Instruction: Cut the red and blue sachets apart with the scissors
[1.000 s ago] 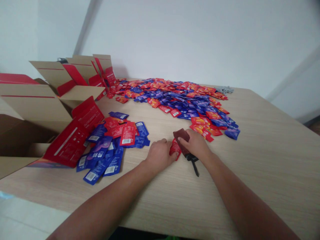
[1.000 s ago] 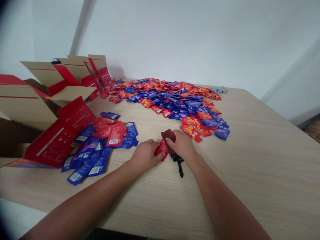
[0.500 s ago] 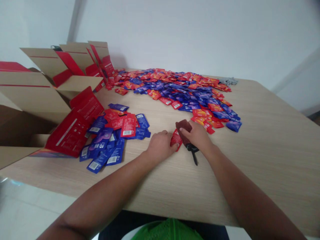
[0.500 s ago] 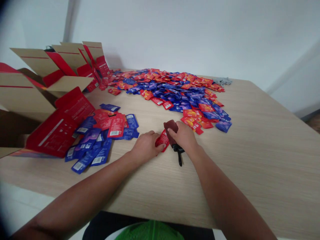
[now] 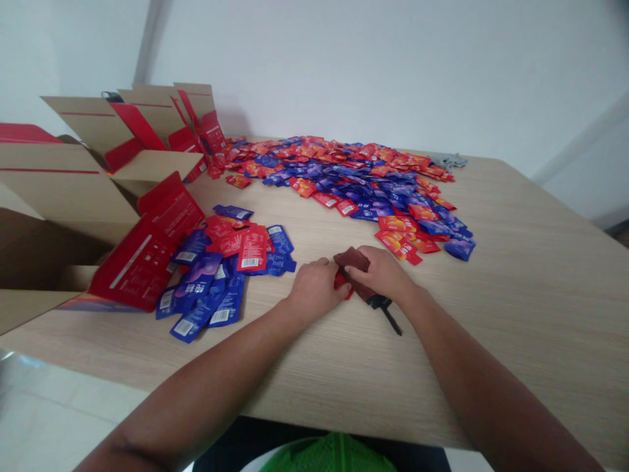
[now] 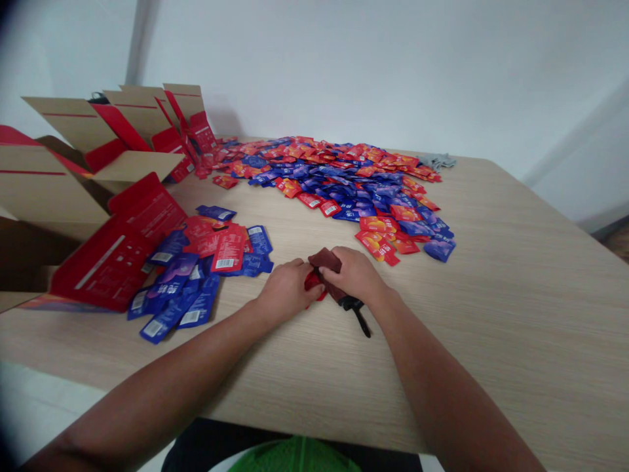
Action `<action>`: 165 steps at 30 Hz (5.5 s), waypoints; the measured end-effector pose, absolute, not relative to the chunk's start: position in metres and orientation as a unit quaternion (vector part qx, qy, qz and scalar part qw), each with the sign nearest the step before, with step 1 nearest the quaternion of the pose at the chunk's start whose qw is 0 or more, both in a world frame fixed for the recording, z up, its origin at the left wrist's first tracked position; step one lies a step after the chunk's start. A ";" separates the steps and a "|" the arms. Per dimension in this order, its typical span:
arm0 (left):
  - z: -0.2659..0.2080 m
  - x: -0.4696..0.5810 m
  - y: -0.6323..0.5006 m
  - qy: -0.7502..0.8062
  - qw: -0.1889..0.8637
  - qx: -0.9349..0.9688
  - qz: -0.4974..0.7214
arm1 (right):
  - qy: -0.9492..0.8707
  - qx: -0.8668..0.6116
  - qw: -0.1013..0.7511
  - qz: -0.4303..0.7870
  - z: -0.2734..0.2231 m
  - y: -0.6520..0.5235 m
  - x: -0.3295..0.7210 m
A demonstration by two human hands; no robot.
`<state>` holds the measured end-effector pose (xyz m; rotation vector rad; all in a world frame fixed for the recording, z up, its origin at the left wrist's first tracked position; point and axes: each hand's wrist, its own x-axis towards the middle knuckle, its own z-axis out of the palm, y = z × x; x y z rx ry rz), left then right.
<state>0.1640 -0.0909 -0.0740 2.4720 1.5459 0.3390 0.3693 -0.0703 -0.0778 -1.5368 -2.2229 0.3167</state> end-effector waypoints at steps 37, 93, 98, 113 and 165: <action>0.004 0.047 -0.062 0.691 0.066 0.695 0.188 | -0.680 -0.701 0.209 0.051 -0.095 -0.051 0.388; -0.106 0.189 0.076 0.554 0.006 0.821 0.140 | -0.673 -0.697 0.237 0.070 -0.098 -0.048 0.385; -0.104 0.172 0.000 0.497 0.020 0.858 0.128 | -0.670 -0.695 0.248 0.080 -0.099 -0.047 0.387; -0.087 0.169 -0.100 0.367 0.090 0.904 0.198 | -0.639 -0.715 0.265 0.099 -0.101 -0.044 0.392; -0.090 0.170 -0.099 0.361 0.116 0.899 0.221 | -0.794 -0.542 0.260 0.088 -0.072 -0.091 0.354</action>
